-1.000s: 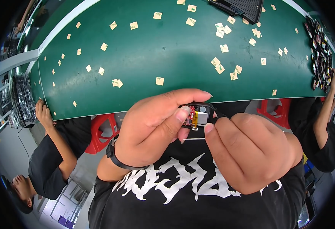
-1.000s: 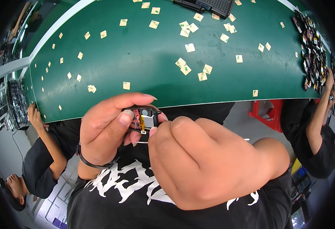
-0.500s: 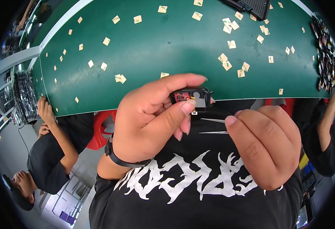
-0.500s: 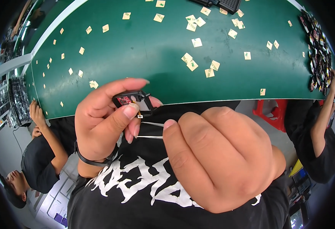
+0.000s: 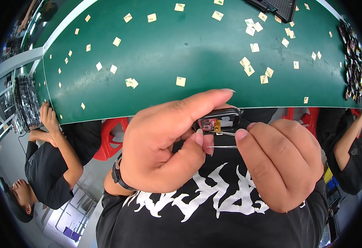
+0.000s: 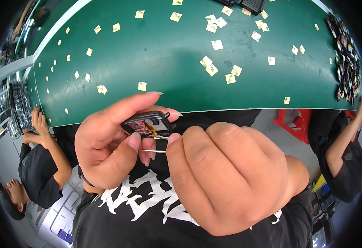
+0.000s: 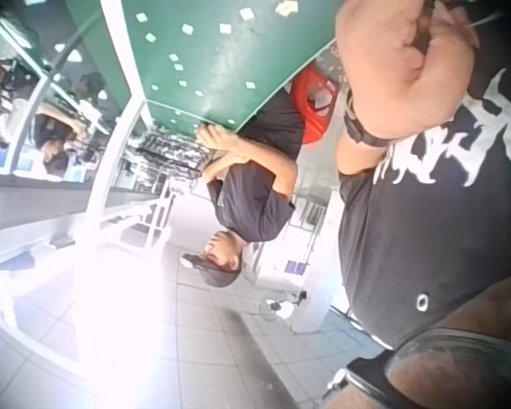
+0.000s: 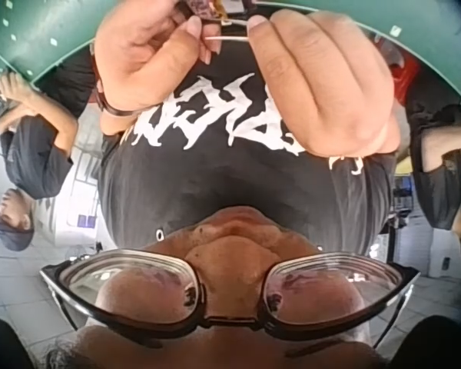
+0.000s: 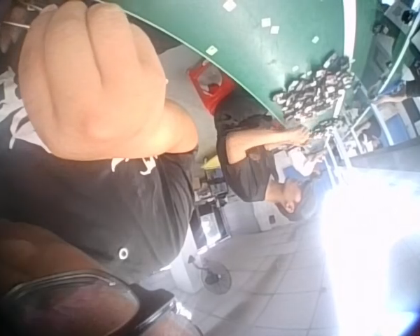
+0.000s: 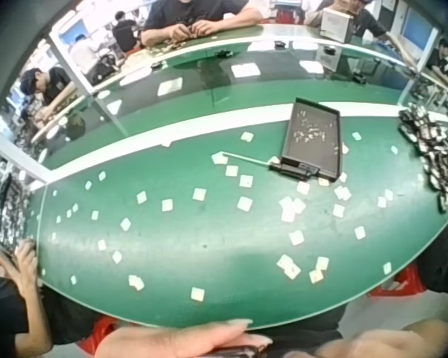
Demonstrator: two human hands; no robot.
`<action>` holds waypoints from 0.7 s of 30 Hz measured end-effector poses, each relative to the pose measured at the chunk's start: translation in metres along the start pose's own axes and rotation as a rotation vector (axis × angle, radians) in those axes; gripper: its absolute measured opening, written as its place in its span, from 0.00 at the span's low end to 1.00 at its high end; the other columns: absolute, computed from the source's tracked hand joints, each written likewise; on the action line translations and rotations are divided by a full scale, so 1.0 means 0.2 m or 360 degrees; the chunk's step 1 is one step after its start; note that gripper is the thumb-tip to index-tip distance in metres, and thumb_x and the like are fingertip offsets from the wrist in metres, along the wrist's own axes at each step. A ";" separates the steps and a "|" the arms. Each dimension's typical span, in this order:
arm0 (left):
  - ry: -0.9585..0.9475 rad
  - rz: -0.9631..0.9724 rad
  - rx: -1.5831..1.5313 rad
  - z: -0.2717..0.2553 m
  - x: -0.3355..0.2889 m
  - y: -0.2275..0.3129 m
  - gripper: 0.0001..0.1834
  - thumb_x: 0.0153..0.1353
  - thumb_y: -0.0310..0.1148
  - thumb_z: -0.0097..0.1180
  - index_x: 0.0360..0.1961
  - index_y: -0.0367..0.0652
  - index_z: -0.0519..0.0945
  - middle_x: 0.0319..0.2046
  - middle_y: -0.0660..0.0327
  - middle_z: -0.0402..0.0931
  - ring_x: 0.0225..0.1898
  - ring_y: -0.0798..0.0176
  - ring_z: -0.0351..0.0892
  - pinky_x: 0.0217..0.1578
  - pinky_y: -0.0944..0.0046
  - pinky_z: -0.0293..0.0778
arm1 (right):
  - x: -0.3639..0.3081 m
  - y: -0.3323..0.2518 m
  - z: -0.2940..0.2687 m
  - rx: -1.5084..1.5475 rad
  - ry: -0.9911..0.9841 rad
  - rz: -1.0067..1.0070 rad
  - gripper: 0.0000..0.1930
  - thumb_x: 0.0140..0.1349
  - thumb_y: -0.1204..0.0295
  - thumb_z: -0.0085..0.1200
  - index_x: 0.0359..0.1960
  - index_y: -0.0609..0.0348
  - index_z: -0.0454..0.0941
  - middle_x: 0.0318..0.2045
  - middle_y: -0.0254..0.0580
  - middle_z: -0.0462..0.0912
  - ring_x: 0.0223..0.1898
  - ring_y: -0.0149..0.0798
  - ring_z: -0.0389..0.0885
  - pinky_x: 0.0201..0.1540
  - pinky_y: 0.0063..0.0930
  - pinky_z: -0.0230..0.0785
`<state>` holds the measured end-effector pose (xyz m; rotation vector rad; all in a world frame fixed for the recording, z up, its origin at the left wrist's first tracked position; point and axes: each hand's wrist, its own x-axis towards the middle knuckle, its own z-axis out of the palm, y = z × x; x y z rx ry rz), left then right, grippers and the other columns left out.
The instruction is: Assemble small electronic components by applying adhesive stickers and connecting wires.
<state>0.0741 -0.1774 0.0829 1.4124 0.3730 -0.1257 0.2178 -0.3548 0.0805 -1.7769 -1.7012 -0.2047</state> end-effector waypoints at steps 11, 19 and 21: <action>-0.0039 -0.0038 0.0163 -0.02 -0.01 0.02 0.28 0.68 0.18 0.42 0.70 0.25 0.64 0.57 0.41 0.79 0.33 0.75 0.78 0.34 0.75 0.77 | 0.00 -0.03 -0.05 -0.0163 -0.0090 0.0110 0.20 0.35 0.73 0.61 0.35 0.71 0.85 0.28 0.49 0.84 0.25 0.42 0.79 0.24 0.27 0.69; -0.0088 -0.0106 -0.0067 -0.01 0.00 0.01 0.28 0.69 0.20 0.44 0.71 0.25 0.63 0.57 0.41 0.79 0.33 0.74 0.78 0.34 0.74 0.78 | 0.00 -0.02 -0.04 -0.0086 -0.0135 -0.0004 0.22 0.34 0.73 0.60 0.35 0.72 0.84 0.28 0.49 0.83 0.25 0.43 0.79 0.22 0.27 0.68; -0.0090 -0.0118 -0.0078 -0.01 0.00 0.01 0.28 0.69 0.20 0.44 0.71 0.25 0.63 0.57 0.42 0.79 0.33 0.74 0.79 0.34 0.74 0.78 | 0.00 -0.04 -0.06 -0.0093 -0.0135 0.0041 0.21 0.34 0.73 0.61 0.35 0.72 0.84 0.28 0.49 0.83 0.25 0.43 0.79 0.22 0.27 0.68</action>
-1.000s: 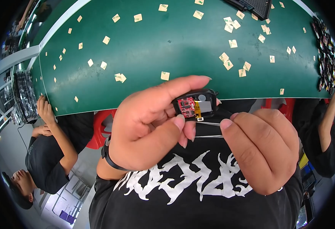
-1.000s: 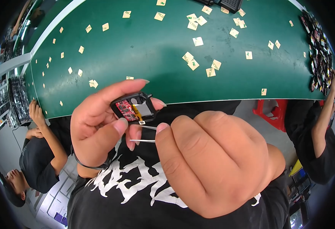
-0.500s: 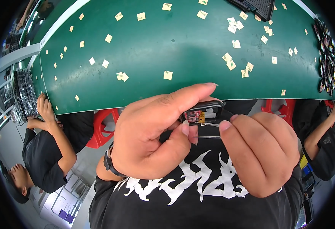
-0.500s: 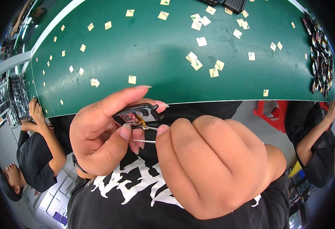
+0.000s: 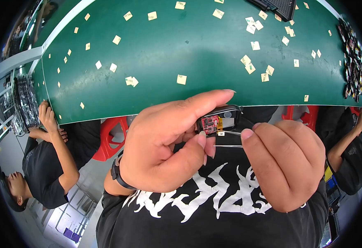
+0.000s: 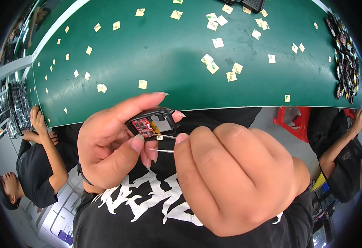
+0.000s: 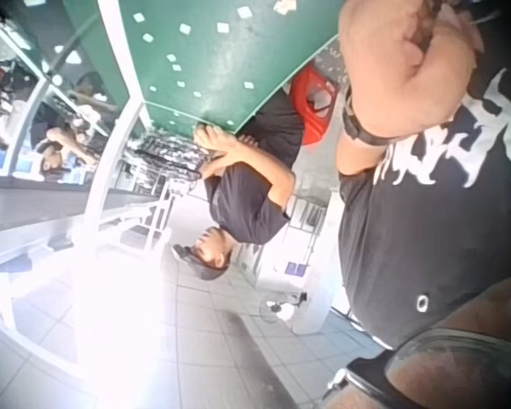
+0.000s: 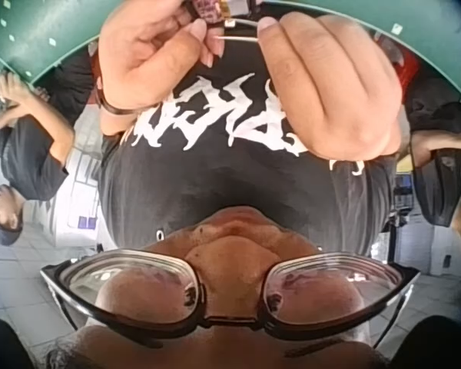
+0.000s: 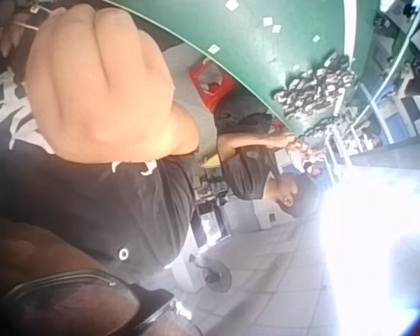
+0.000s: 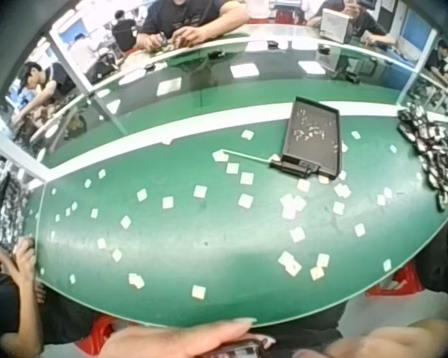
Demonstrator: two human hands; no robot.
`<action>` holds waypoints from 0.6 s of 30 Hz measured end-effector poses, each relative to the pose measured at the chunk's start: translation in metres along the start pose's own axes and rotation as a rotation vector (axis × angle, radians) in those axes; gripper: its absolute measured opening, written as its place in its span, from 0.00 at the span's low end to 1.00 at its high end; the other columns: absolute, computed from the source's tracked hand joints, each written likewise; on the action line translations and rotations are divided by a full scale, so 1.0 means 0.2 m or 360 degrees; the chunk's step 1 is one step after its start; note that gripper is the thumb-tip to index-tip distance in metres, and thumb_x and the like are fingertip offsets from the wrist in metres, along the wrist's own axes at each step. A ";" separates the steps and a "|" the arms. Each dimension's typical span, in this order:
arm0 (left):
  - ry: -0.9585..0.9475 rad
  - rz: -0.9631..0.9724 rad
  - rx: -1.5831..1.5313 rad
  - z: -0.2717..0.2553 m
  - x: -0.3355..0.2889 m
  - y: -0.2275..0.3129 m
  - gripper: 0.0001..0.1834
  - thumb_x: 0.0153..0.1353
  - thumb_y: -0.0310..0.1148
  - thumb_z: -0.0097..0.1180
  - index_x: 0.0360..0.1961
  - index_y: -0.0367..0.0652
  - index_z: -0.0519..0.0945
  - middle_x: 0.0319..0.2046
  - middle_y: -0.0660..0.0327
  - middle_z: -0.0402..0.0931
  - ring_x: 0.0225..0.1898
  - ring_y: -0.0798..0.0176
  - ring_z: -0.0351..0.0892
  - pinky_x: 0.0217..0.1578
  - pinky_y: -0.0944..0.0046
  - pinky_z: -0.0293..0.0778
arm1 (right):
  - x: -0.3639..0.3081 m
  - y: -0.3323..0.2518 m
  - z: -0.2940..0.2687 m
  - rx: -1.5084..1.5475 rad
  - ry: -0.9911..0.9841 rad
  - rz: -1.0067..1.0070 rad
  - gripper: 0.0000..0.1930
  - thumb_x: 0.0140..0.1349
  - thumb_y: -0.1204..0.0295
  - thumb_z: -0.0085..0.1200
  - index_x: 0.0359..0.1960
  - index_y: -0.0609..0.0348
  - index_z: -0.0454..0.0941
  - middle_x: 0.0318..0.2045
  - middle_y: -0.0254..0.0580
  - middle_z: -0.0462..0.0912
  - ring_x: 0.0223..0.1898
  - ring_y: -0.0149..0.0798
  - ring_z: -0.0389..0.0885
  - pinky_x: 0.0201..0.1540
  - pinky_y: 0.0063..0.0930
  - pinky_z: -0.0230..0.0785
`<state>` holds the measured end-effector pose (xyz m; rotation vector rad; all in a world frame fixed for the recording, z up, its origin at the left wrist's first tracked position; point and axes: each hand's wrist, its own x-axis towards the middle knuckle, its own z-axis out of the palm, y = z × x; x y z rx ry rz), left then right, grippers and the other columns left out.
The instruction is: Assemble small electronic components by applying adhesive stickers and connecting wires.
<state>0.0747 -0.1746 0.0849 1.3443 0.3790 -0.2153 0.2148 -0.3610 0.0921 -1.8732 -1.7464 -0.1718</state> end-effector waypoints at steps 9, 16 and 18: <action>-0.0011 0.0002 -0.0020 -0.01 -0.01 -0.01 0.28 0.69 0.19 0.43 0.71 0.27 0.63 0.58 0.42 0.79 0.33 0.74 0.79 0.34 0.74 0.79 | -0.01 0.01 -0.02 -0.0043 -0.0019 -0.0002 0.19 0.36 0.75 0.61 0.34 0.73 0.84 0.27 0.49 0.83 0.24 0.43 0.79 0.22 0.27 0.68; 0.0014 -0.0006 -0.0147 0.01 -0.02 -0.02 0.27 0.70 0.19 0.43 0.71 0.27 0.64 0.57 0.43 0.80 0.31 0.74 0.79 0.33 0.74 0.79 | -0.02 0.03 0.04 0.0070 0.0064 -0.0081 0.20 0.34 0.74 0.61 0.33 0.73 0.84 0.28 0.49 0.83 0.24 0.43 0.79 0.22 0.26 0.68; 0.0003 -0.0002 -0.0189 0.01 -0.02 -0.02 0.27 0.70 0.19 0.43 0.71 0.27 0.64 0.57 0.43 0.80 0.31 0.74 0.79 0.33 0.74 0.79 | -0.02 0.02 0.04 0.0094 0.0065 -0.0082 0.19 0.34 0.75 0.61 0.33 0.73 0.84 0.28 0.49 0.83 0.24 0.42 0.78 0.22 0.26 0.68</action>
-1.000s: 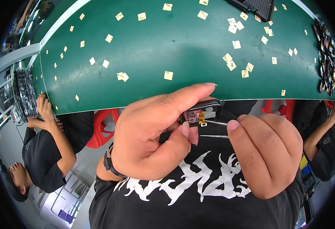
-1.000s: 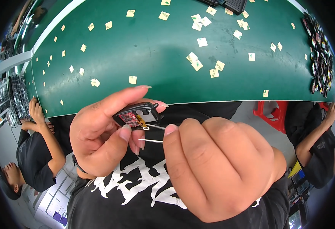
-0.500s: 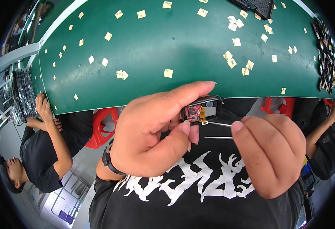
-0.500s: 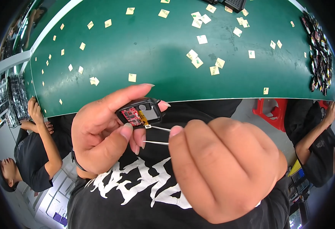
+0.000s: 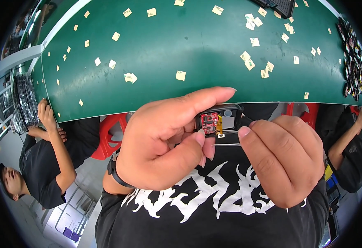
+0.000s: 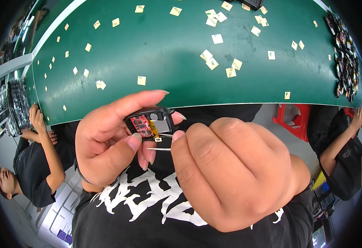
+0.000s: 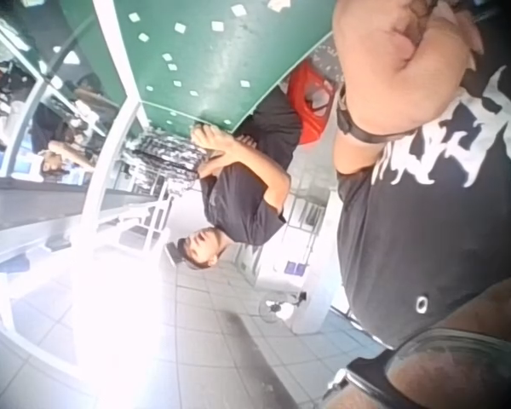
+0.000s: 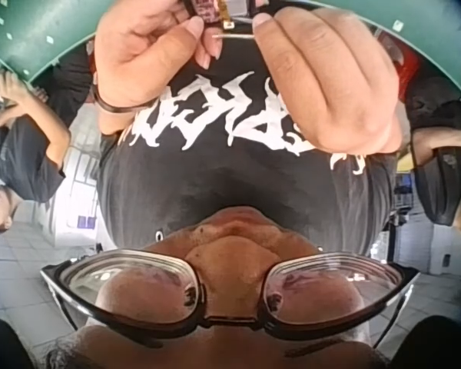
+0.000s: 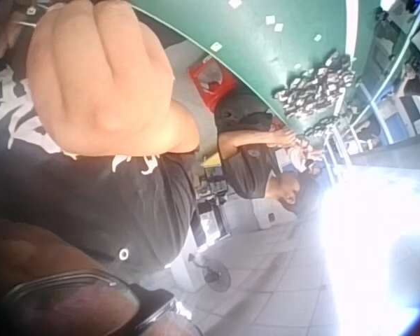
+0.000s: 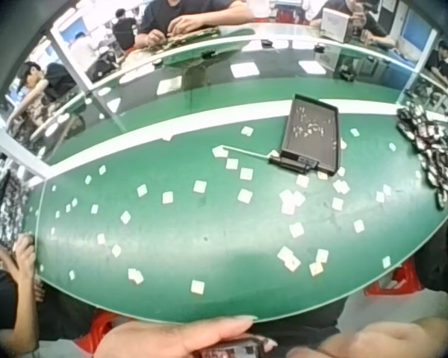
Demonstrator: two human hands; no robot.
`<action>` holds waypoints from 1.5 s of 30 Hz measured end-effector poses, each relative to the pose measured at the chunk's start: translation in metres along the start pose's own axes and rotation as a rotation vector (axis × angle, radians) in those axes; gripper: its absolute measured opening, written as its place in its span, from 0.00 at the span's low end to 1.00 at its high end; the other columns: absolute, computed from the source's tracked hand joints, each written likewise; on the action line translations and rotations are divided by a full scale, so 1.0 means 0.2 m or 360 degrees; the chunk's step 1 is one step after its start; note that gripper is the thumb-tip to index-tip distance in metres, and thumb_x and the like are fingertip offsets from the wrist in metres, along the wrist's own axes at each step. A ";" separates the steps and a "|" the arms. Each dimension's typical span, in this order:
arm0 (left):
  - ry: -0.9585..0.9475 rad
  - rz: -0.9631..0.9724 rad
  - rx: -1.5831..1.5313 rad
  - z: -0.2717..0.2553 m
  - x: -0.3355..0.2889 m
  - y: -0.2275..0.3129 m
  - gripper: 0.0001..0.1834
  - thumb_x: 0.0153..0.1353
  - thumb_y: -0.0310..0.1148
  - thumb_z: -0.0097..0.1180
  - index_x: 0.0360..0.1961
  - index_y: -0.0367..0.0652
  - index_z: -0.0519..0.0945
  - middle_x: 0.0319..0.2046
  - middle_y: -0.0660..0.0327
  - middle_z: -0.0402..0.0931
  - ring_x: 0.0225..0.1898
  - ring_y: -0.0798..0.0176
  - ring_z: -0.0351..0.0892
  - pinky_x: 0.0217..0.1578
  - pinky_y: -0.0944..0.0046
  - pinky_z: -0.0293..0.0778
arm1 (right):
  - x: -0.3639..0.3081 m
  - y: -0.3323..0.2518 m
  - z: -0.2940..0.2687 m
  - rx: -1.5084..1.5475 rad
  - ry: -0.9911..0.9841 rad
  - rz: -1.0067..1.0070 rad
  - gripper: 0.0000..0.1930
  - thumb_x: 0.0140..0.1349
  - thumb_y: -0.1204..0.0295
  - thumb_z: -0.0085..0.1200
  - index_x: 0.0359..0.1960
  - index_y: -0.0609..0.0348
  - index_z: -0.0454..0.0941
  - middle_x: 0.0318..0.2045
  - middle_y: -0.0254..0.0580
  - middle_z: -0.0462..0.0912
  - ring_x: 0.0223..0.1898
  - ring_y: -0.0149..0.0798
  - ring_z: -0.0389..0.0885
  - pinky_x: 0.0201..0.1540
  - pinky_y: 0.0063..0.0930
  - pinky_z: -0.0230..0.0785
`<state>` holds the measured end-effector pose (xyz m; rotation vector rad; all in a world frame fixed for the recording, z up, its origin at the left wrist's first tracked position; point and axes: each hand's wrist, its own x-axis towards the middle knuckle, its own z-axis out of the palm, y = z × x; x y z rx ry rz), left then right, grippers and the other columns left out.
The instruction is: Assemble small electronic components by applying adhesive stickers and connecting wires.
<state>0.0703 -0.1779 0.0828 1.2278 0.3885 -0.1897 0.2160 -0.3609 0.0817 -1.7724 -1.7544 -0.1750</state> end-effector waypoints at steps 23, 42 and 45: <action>0.0048 -0.0038 -0.0138 0.04 0.03 -0.01 0.27 0.68 0.18 0.43 0.68 0.24 0.66 0.53 0.39 0.81 0.29 0.75 0.79 0.31 0.76 0.79 | -0.04 -0.01 0.01 -0.0020 0.0034 -0.0016 0.21 0.32 0.73 0.61 0.34 0.71 0.85 0.27 0.49 0.82 0.24 0.42 0.78 0.19 0.26 0.65; 0.0058 -0.0214 -0.0098 0.05 0.03 0.04 0.24 0.73 0.23 0.43 0.69 0.27 0.67 0.52 0.41 0.82 0.27 0.75 0.79 0.29 0.75 0.80 | -0.03 0.04 0.01 0.0219 0.0054 -0.0001 0.19 0.32 0.76 0.62 0.32 0.74 0.83 0.26 0.50 0.81 0.21 0.41 0.76 0.18 0.26 0.63; 0.0057 -0.0181 -0.0128 0.05 0.04 0.03 0.24 0.74 0.23 0.43 0.69 0.26 0.66 0.53 0.39 0.82 0.28 0.74 0.79 0.29 0.75 0.80 | -0.03 0.03 0.00 0.0183 0.0034 0.0006 0.19 0.33 0.76 0.62 0.32 0.74 0.84 0.26 0.50 0.81 0.21 0.41 0.76 0.18 0.26 0.63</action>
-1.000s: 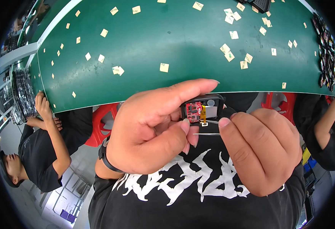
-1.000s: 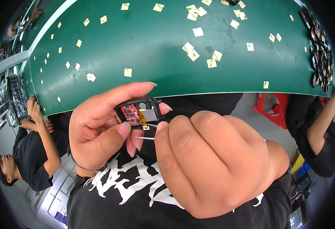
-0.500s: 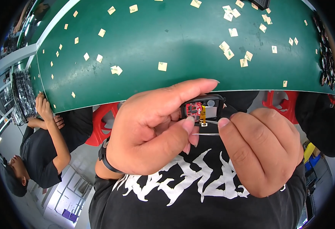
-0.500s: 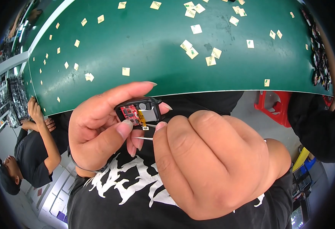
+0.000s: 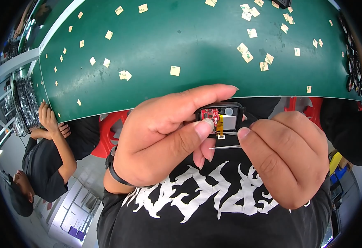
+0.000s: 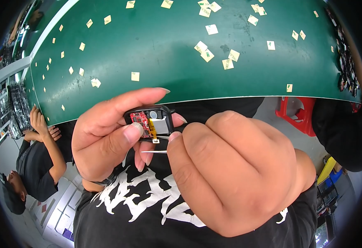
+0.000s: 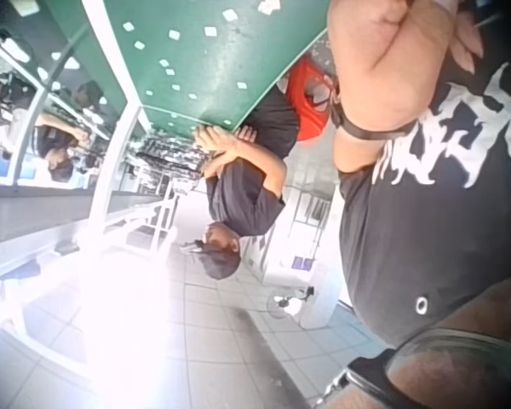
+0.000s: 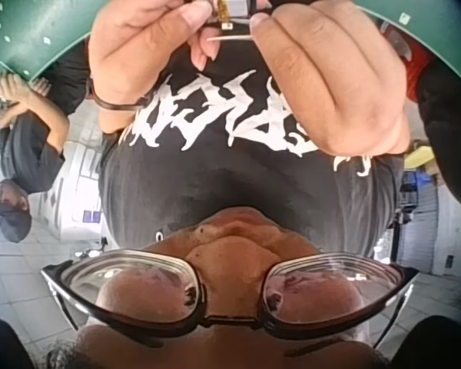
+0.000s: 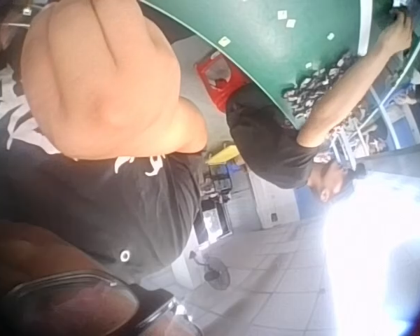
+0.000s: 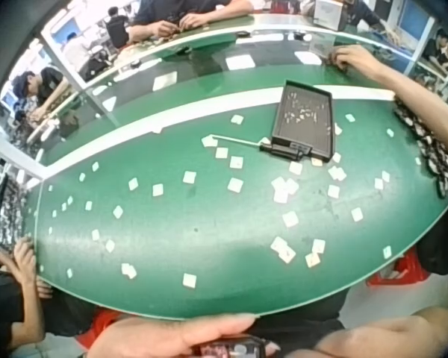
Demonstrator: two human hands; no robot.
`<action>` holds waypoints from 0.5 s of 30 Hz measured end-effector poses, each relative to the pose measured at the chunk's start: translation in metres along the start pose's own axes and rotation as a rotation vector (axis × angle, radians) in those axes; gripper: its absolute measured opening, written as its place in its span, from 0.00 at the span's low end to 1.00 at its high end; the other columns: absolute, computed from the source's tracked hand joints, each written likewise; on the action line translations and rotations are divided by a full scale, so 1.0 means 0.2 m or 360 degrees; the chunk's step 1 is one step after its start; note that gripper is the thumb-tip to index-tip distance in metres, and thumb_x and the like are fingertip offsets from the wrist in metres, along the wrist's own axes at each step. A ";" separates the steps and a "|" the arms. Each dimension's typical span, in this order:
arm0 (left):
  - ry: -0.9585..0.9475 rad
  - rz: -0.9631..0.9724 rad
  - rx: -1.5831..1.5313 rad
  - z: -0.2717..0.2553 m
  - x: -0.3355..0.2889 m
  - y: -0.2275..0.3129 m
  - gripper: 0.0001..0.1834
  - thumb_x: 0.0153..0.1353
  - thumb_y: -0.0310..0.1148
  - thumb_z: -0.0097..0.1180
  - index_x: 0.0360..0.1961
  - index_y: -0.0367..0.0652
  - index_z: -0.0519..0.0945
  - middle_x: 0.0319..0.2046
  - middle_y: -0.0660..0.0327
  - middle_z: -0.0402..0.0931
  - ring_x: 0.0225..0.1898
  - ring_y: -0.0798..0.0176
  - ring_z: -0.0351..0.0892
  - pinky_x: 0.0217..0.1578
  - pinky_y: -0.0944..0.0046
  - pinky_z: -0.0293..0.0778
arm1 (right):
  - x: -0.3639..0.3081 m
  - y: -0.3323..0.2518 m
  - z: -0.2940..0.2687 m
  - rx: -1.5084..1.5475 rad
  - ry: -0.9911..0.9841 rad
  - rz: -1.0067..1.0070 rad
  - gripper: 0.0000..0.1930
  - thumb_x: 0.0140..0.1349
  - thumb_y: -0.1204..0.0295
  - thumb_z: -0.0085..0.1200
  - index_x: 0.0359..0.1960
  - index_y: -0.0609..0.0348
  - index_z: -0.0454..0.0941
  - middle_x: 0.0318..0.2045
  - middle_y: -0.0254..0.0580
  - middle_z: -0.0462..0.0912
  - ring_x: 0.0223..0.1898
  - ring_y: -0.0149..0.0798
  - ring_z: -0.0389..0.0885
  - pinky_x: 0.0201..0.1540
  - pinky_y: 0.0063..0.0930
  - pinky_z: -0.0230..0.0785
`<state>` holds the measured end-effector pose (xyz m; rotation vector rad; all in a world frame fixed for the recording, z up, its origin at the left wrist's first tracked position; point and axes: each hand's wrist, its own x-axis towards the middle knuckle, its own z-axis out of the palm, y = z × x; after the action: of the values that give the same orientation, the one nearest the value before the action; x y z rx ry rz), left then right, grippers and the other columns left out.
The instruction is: Assemble small electronic components by applying adhesive stickers and connecting wires.
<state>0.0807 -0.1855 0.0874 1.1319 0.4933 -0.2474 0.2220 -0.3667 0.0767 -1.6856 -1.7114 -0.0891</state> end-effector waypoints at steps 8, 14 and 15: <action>-0.0033 -0.0006 -0.0109 -0.01 0.00 -0.01 0.25 0.73 0.23 0.43 0.69 0.25 0.66 0.53 0.36 0.81 0.29 0.74 0.79 0.33 0.75 0.79 | 0.04 -0.10 -0.01 -0.0380 -0.0111 0.0036 0.21 0.33 0.74 0.61 0.34 0.73 0.85 0.28 0.50 0.82 0.23 0.41 0.77 0.19 0.27 0.64; -0.0019 -0.0105 -0.0130 -0.01 0.00 -0.01 0.25 0.73 0.23 0.43 0.69 0.25 0.66 0.53 0.36 0.81 0.29 0.74 0.80 0.31 0.75 0.79 | 0.06 -0.10 -0.02 -0.0264 -0.0152 0.0146 0.21 0.33 0.74 0.61 0.34 0.72 0.84 0.27 0.48 0.82 0.22 0.41 0.76 0.19 0.26 0.63; -0.0011 -0.0106 -0.0130 -0.01 0.00 -0.01 0.25 0.73 0.23 0.43 0.69 0.25 0.66 0.53 0.36 0.81 0.29 0.74 0.80 0.31 0.75 0.79 | 0.06 -0.09 -0.02 -0.0234 -0.0166 0.0120 0.21 0.33 0.74 0.61 0.34 0.72 0.84 0.27 0.47 0.81 0.22 0.41 0.76 0.18 0.26 0.62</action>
<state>0.0798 -0.1846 0.0851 1.0358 0.5311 -0.2864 0.2086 -0.3611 0.0937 -1.8902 -1.7517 -0.0958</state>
